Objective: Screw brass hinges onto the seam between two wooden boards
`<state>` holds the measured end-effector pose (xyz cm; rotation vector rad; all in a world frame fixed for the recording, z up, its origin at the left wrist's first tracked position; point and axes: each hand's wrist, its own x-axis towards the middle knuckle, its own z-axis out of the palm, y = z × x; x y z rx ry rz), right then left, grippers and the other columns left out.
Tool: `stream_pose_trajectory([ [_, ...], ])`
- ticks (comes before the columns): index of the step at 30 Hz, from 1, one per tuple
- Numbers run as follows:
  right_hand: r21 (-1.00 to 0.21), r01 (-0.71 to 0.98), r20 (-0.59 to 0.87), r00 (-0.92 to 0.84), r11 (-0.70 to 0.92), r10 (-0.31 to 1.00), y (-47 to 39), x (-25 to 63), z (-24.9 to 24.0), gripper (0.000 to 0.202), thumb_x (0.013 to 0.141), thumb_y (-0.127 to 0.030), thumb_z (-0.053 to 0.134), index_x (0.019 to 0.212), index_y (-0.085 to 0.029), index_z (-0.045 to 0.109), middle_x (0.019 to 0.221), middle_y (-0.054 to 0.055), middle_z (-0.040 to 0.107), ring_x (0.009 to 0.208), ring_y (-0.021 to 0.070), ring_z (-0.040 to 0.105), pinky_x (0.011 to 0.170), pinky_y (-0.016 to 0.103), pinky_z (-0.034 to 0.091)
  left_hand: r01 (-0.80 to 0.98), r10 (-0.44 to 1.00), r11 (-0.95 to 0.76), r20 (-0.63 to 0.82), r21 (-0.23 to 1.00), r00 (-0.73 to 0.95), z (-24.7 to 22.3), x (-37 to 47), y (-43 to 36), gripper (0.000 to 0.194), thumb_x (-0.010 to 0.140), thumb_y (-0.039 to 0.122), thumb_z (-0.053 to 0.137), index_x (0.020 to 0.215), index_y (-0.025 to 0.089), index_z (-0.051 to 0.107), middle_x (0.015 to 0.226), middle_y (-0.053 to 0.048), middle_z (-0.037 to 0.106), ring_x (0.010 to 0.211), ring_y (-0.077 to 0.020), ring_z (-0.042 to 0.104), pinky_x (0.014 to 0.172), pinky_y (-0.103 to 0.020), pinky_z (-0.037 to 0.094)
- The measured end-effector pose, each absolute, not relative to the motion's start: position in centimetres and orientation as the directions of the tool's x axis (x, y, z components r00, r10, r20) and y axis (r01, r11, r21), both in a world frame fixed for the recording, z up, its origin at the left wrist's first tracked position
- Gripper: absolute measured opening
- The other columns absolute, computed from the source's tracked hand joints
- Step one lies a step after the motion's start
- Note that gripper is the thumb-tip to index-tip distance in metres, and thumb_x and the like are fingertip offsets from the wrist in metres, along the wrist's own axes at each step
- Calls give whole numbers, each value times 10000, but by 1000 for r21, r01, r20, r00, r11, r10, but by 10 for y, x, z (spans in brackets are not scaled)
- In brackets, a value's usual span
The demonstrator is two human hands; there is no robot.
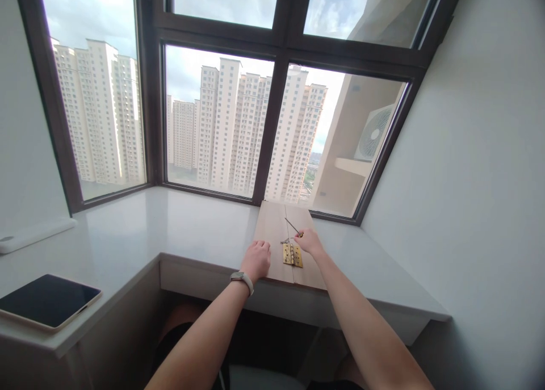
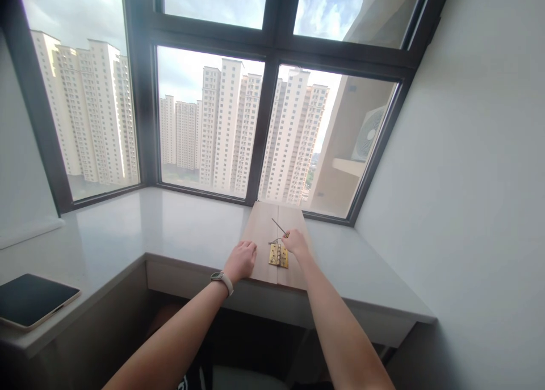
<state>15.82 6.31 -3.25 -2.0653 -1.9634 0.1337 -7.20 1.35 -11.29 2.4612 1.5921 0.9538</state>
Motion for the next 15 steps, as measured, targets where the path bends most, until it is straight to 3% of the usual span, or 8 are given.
stream_pose_trajectory([
  [8, -404, 915, 225, 91, 8, 970, 107, 149, -59, 186, 861, -288, 659, 948, -200, 798, 940, 99, 788, 841, 202, 711, 695, 245, 452, 819, 834, -457, 488, 348, 258, -115, -72, 15, 261, 1035, 269, 408, 1112, 195, 646, 1183, -135, 656, 1181, -279, 541, 1045, -413, 412],
  [15, -488, 872, 275, 105, 44, 956, 115, 153, -62, 115, 781, -318, 718, 823, -211, 719, 797, 56, 736, 777, 198, 676, 675, 251, 443, 811, 829, -463, 497, 357, 255, -115, -72, 16, 265, 1039, 275, 401, 1093, 193, 647, 1173, -139, 657, 1177, -279, 542, 1046, -414, 412],
])
